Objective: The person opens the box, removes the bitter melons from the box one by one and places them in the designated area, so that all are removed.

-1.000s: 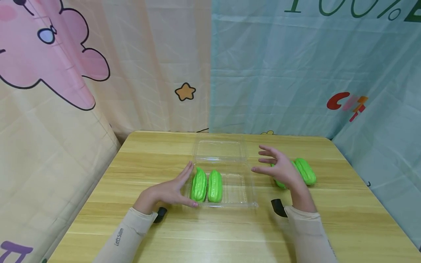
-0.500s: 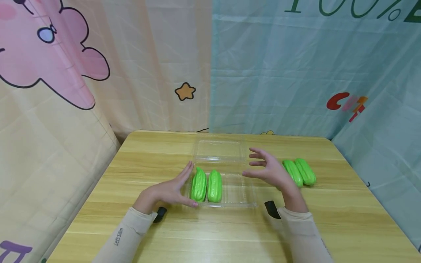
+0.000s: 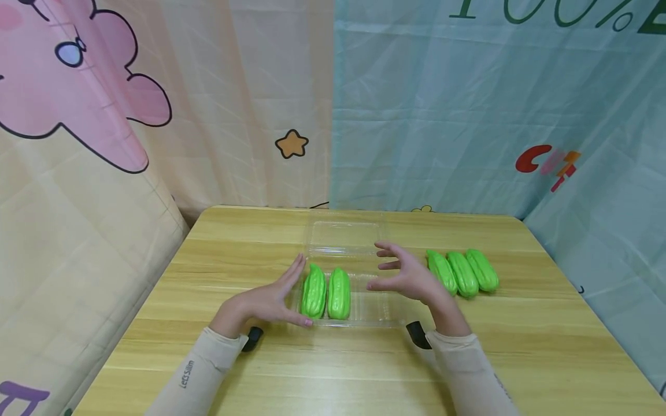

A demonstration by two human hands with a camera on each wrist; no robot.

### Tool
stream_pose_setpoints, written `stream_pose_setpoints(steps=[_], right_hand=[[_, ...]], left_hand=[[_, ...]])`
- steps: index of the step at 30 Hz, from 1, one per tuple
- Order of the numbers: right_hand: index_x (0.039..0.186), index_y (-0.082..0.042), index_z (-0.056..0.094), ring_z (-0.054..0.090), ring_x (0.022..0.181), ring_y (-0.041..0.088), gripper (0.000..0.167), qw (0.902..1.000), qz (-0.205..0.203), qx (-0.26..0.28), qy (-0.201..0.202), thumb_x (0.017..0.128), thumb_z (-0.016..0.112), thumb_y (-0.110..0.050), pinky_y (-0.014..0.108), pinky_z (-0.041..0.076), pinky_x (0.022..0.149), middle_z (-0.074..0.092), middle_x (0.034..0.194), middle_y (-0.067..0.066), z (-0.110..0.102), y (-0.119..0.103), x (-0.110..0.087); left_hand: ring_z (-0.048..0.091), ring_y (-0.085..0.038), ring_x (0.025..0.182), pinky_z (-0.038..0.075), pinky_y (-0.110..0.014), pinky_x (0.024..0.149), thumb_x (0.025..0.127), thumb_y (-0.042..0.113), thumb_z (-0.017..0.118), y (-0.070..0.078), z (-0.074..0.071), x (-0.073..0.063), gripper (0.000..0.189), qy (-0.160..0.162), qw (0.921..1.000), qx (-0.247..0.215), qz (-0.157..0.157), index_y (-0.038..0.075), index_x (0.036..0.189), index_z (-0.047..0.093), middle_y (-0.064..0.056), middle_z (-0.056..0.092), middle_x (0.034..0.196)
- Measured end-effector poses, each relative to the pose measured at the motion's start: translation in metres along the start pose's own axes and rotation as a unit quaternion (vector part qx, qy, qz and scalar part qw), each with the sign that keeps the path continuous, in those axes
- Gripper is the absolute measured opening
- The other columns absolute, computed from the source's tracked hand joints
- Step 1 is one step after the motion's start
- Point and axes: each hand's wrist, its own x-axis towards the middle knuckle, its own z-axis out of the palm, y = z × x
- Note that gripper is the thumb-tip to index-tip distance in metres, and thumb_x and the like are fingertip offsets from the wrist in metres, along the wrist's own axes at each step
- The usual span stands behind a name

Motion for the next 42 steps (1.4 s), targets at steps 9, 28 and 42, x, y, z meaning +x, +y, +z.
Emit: stream_pose_setpoints(steps=[9, 28, 42], right_hand=[[0.155, -0.011, 0.036, 0.051, 0.129, 0.040, 0.098, 0.9992, 0.019, -0.024, -0.024, 0.076, 0.091, -0.028, 0.050, 0.054, 0.091, 0.044, 0.149, 0.022, 0.012, -0.004, 0.003], [0.156, -0.005, 0.033, 0.053, 0.126, 0.041, 0.103, 0.9974, 0.031, -0.037, -0.053, 0.075, 0.092, -0.028, 0.050, 0.054, 0.091, 0.045, 0.146, 0.025, 0.040, -0.002, 0.006], [0.155, -0.002, 0.034, 0.055, 0.124, 0.042, 0.101, 0.9956, 0.036, -0.051, -0.069, 0.075, 0.091, -0.025, 0.052, 0.051, 0.095, 0.047, 0.144, 0.026, 0.056, -0.001, 0.009]], left_hand=[[-0.005, -0.035, 0.150, 0.016, -0.054, 0.119, 0.077, 0.054, 0.084, -0.001, 0.000, 0.000, 0.137, 0.000, 1.0000, 0.000, -0.001, 0.019, 0.159, -0.020, -0.003, -0.027, 0.164], [-0.007, -0.034, 0.150, 0.013, -0.053, 0.119, 0.077, 0.055, 0.084, 0.002, -0.001, -0.001, 0.137, -0.003, 1.0000, 0.002, -0.001, 0.018, 0.159, -0.020, 0.001, -0.028, 0.163], [-0.006, -0.033, 0.150, 0.014, -0.053, 0.119, 0.077, 0.055, 0.084, 0.003, -0.002, -0.001, 0.137, -0.006, 1.0000, 0.005, -0.004, 0.018, 0.159, -0.020, 0.000, -0.028, 0.163]])
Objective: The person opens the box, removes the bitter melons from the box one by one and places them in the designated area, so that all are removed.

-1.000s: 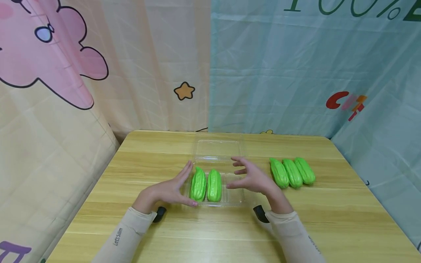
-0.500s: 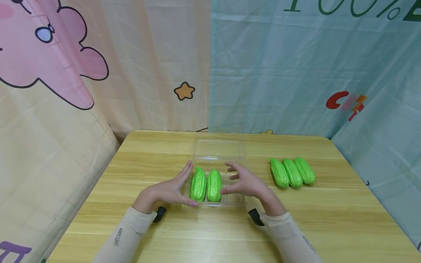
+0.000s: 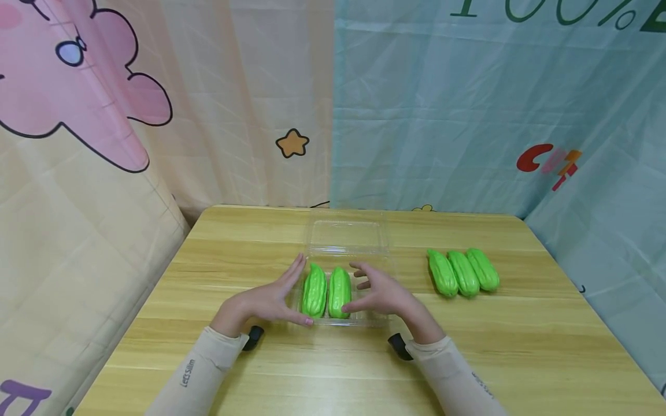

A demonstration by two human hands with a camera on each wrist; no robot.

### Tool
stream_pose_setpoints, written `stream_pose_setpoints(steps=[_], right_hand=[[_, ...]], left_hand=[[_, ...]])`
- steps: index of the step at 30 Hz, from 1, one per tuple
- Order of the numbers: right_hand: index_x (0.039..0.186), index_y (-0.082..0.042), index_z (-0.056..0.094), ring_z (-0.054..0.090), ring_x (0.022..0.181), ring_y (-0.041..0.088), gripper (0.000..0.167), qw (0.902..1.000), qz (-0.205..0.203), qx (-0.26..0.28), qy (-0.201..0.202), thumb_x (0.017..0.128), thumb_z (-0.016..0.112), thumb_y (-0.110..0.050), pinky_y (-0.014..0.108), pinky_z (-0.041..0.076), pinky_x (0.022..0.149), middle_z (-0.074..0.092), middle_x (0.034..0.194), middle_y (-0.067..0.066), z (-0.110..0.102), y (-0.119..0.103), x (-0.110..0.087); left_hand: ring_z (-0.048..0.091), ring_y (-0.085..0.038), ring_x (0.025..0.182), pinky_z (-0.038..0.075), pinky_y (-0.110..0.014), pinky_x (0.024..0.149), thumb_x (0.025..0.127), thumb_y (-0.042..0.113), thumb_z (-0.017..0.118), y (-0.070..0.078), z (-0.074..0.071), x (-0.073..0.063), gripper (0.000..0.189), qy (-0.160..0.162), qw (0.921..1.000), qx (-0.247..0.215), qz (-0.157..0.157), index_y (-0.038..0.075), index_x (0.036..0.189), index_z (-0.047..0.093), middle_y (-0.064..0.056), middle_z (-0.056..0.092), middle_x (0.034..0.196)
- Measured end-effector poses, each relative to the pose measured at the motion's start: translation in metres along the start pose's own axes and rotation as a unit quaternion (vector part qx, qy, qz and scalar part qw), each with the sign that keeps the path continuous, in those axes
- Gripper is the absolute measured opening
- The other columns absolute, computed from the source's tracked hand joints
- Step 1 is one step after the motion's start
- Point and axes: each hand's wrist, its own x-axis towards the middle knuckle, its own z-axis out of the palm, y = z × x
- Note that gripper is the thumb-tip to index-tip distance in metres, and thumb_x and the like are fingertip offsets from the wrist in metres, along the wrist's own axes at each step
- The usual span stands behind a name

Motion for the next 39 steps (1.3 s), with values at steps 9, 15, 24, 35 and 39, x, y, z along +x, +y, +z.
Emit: stream_pose_setpoints(steps=[9, 15, 24, 35, 39], right_hand=[[0.153, -0.002, 0.036, 0.057, 0.122, 0.042, 0.096, 0.9998, -0.011, -0.016, -0.004, 0.078, 0.090, -0.025, 0.052, 0.052, 0.095, 0.049, 0.142, 0.027, 0.006, 0.002, 0.004], [0.152, 0.000, 0.037, 0.056, 0.121, 0.045, 0.093, 0.9994, -0.033, 0.001, -0.012, 0.078, 0.089, -0.020, 0.054, 0.051, 0.096, 0.047, 0.144, 0.028, 0.011, 0.001, 0.006], [0.152, 0.000, 0.038, 0.057, 0.119, 0.045, 0.091, 0.9993, -0.036, 0.007, -0.007, 0.078, 0.089, -0.016, 0.050, 0.054, 0.092, 0.050, 0.142, 0.023, 0.020, 0.002, 0.009], [0.148, 0.001, 0.043, 0.060, 0.117, 0.043, 0.088, 0.9997, -0.023, -0.006, 0.003, 0.077, 0.090, -0.021, 0.046, 0.055, 0.091, 0.051, 0.141, 0.021, 0.022, 0.003, 0.010], [0.148, 0.001, 0.043, 0.060, 0.116, 0.044, 0.088, 0.9998, -0.014, -0.011, 0.006, 0.078, 0.090, -0.023, 0.047, 0.056, 0.090, 0.053, 0.139, 0.021, 0.023, 0.002, 0.010]], left_hand=[[-0.006, -0.031, 0.150, 0.015, -0.051, 0.119, 0.078, 0.055, 0.083, 0.000, 0.000, 0.001, 0.137, -0.002, 1.0000, 0.001, -0.001, 0.018, 0.159, -0.020, 0.005, -0.029, 0.162], [-0.006, -0.031, 0.150, 0.014, -0.051, 0.119, 0.077, 0.056, 0.083, 0.001, 0.000, 0.000, 0.137, -0.001, 1.0000, -0.002, -0.001, 0.018, 0.159, -0.020, 0.005, -0.029, 0.162], [-0.007, -0.031, 0.150, 0.014, -0.053, 0.119, 0.077, 0.055, 0.083, 0.001, 0.000, 0.000, 0.136, -0.001, 1.0000, -0.006, 0.001, 0.019, 0.159, -0.019, 0.006, -0.029, 0.162], [-0.007, -0.031, 0.150, 0.014, -0.052, 0.119, 0.077, 0.055, 0.083, 0.001, 0.000, -0.001, 0.137, -0.002, 1.0000, -0.007, 0.003, 0.018, 0.159, -0.020, 0.005, -0.029, 0.162], [-0.008, -0.031, 0.150, 0.013, -0.052, 0.119, 0.078, 0.055, 0.083, 0.001, 0.000, -0.001, 0.137, -0.002, 1.0000, -0.008, 0.003, 0.018, 0.159, -0.020, 0.005, -0.030, 0.161]])
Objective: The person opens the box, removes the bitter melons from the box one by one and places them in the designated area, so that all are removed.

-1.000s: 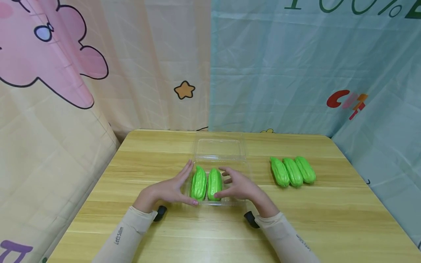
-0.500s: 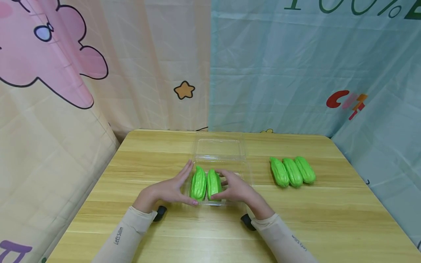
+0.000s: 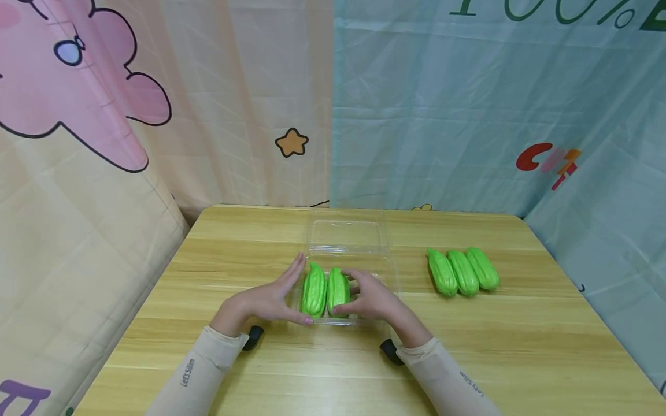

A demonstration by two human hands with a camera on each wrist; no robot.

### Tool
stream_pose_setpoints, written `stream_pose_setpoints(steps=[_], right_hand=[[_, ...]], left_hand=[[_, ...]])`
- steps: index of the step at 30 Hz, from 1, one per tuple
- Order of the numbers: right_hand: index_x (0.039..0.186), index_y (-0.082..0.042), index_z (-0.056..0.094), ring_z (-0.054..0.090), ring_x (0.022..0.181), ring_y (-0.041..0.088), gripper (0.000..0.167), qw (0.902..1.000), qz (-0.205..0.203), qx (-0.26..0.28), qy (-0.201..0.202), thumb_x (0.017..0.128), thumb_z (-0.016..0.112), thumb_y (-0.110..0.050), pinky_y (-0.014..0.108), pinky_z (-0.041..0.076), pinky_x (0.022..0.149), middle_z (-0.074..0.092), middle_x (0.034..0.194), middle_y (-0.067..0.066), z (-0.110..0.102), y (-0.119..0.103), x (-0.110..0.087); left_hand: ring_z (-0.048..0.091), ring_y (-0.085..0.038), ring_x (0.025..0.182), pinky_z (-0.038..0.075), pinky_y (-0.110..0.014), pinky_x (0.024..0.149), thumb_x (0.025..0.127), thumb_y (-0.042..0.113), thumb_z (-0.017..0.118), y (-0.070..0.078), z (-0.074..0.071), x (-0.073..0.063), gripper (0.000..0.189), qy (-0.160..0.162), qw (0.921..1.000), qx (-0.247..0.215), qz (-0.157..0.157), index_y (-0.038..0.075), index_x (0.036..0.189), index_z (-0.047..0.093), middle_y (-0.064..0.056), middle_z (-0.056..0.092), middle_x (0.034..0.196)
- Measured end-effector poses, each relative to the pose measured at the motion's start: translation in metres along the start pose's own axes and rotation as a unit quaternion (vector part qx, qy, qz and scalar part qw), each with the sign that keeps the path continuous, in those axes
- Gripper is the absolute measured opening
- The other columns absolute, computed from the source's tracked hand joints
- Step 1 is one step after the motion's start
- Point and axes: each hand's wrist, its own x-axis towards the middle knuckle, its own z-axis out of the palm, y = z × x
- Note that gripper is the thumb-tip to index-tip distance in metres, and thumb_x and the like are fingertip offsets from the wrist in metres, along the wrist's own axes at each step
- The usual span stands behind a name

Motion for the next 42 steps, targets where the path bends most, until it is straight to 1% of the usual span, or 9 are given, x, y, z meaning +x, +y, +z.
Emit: stream_pose_setpoints(steps=[7, 14, 17, 22, 26, 33, 37, 42], right_hand=[[0.149, 0.003, 0.040, 0.060, 0.116, 0.042, 0.091, 0.9995, 0.029, -0.001, 0.015, 0.079, 0.089, -0.026, 0.048, 0.056, 0.089, 0.054, 0.137, 0.022, 0.003, -0.001, 0.000], [0.148, 0.003, 0.040, 0.061, 0.115, 0.040, 0.090, 0.9988, 0.043, 0.000, 0.025, 0.078, 0.089, -0.025, 0.045, 0.057, 0.087, 0.055, 0.134, 0.021, 0.001, -0.002, 0.000], [0.149, 0.002, 0.040, 0.060, 0.116, 0.040, 0.090, 0.9988, 0.042, 0.005, 0.025, 0.078, 0.089, -0.024, 0.045, 0.057, 0.086, 0.055, 0.135, 0.021, -0.003, -0.004, -0.003], [0.150, -0.001, 0.040, 0.058, 0.118, 0.041, 0.090, 0.9989, 0.036, 0.021, 0.023, 0.079, 0.089, -0.026, 0.047, 0.055, 0.089, 0.054, 0.138, 0.020, -0.011, -0.007, -0.007], [0.150, -0.002, 0.041, 0.057, 0.119, 0.041, 0.090, 0.9985, 0.033, 0.026, 0.034, 0.077, 0.090, -0.024, 0.048, 0.054, 0.091, 0.053, 0.140, 0.018, -0.016, -0.009, -0.008], [0.149, -0.006, 0.043, 0.056, 0.122, 0.038, 0.090, 0.9973, 0.019, 0.049, 0.051, 0.075, 0.092, -0.018, 0.045, 0.056, 0.087, 0.051, 0.143, 0.014, -0.026, -0.010, -0.011], [0.149, -0.007, 0.044, 0.055, 0.125, 0.039, 0.087, 0.9973, 0.011, 0.051, 0.052, 0.076, 0.091, -0.017, 0.046, 0.055, 0.089, 0.050, 0.146, 0.014, -0.030, -0.012, -0.013], [0.149, -0.007, 0.045, 0.053, 0.126, 0.041, 0.083, 0.9971, 0.004, 0.055, 0.052, 0.079, 0.089, -0.015, 0.048, 0.054, 0.092, 0.049, 0.146, 0.016, -0.032, -0.013, -0.014]], left_hand=[[-0.008, -0.031, 0.150, 0.013, -0.052, 0.119, 0.077, 0.054, 0.084, 0.000, 0.000, 0.000, 0.137, 0.001, 1.0000, 0.001, 0.000, 0.019, 0.159, -0.020, 0.005, -0.030, 0.161], [-0.008, -0.031, 0.150, 0.013, -0.052, 0.119, 0.077, 0.055, 0.084, 0.000, 0.000, 0.000, 0.137, 0.001, 1.0000, 0.001, -0.001, 0.018, 0.159, -0.020, 0.005, -0.029, 0.161], [-0.008, -0.030, 0.150, 0.013, -0.052, 0.119, 0.077, 0.055, 0.084, 0.000, 0.000, 0.000, 0.137, 0.000, 1.0000, -0.001, -0.002, 0.018, 0.159, -0.020, 0.005, -0.029, 0.161], [-0.007, -0.030, 0.150, 0.014, -0.052, 0.119, 0.077, 0.056, 0.083, 0.000, 0.000, 0.001, 0.137, 0.000, 1.0000, 0.002, -0.004, 0.019, 0.159, -0.020, 0.005, -0.029, 0.161], [-0.007, -0.031, 0.150, 0.014, -0.052, 0.119, 0.077, 0.055, 0.083, 0.000, 0.000, 0.001, 0.137, 0.001, 1.0000, 0.003, -0.005, 0.019, 0.159, -0.019, 0.005, -0.029, 0.162], [-0.007, -0.031, 0.150, 0.014, -0.051, 0.119, 0.077, 0.055, 0.083, -0.001, 0.000, 0.001, 0.137, 0.001, 1.0000, 0.004, -0.004, 0.019, 0.159, -0.020, 0.004, -0.029, 0.162], [-0.007, -0.031, 0.150, 0.013, -0.051, 0.119, 0.077, 0.056, 0.083, -0.001, 0.000, 0.001, 0.137, 0.000, 1.0000, 0.006, -0.002, 0.019, 0.159, -0.020, 0.003, -0.029, 0.162], [-0.007, -0.031, 0.150, 0.014, -0.050, 0.119, 0.077, 0.056, 0.083, -0.001, 0.000, 0.001, 0.137, 0.001, 1.0000, 0.006, 0.000, 0.018, 0.159, -0.019, 0.004, -0.029, 0.162]])
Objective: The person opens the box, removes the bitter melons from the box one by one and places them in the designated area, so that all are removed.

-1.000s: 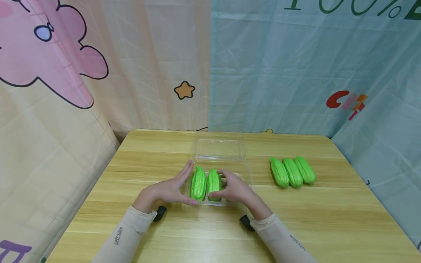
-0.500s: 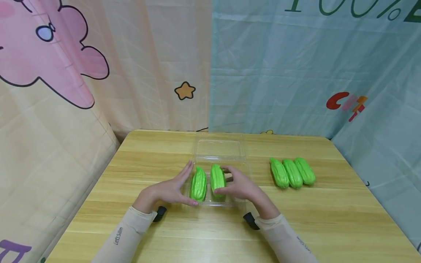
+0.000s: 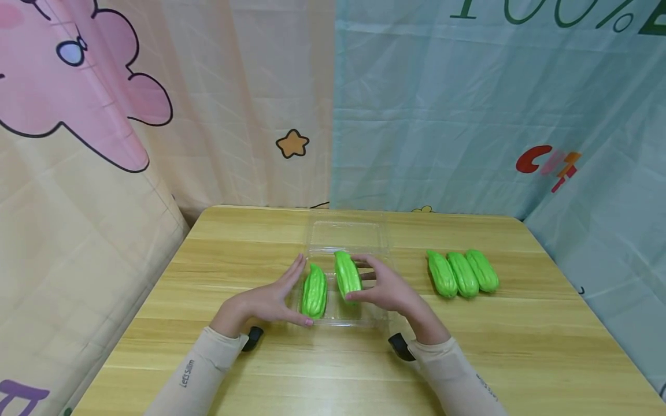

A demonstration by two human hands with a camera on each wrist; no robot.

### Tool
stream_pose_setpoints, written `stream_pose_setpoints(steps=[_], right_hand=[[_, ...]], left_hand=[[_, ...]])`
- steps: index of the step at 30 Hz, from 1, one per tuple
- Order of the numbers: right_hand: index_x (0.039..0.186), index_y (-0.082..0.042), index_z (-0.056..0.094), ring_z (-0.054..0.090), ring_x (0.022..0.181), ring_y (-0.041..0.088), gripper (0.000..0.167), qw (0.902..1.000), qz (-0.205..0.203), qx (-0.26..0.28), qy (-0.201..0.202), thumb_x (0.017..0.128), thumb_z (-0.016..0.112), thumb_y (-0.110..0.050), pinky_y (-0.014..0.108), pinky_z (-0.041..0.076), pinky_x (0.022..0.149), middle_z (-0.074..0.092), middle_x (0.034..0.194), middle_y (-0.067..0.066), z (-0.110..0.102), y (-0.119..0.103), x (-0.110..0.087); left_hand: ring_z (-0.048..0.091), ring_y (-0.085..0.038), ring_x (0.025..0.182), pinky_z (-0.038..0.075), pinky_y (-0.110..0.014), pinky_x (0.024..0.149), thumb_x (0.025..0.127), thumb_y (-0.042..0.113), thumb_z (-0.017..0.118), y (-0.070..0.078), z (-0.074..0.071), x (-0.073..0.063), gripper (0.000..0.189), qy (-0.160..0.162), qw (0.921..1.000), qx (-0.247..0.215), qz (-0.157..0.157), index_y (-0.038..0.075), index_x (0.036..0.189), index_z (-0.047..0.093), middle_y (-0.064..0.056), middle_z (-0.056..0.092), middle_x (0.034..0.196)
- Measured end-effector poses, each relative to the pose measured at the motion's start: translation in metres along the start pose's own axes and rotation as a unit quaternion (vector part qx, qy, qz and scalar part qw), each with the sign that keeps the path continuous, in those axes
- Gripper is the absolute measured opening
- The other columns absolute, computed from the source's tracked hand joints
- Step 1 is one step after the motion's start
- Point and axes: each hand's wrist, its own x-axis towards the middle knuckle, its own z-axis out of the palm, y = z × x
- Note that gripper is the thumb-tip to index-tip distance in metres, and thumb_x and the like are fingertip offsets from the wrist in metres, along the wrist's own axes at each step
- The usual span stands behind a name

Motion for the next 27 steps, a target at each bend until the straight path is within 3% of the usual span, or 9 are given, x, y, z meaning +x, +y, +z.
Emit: stream_pose_setpoints(steps=[27], right_hand=[[0.154, -0.006, 0.036, 0.045, 0.134, 0.043, 0.085, 0.9990, 0.014, 0.031, 0.028, 0.084, 0.084, -0.019, 0.051, 0.051, 0.097, 0.040, 0.153, 0.020, -0.046, 0.003, -0.010]], left_hand=[[-0.010, -0.030, 0.150, 0.013, -0.052, 0.119, 0.078, 0.048, 0.085, 0.002, 0.001, 0.000, 0.136, 0.002, 1.0000, -0.007, 0.003, 0.017, 0.159, -0.020, 0.005, -0.029, 0.162]])
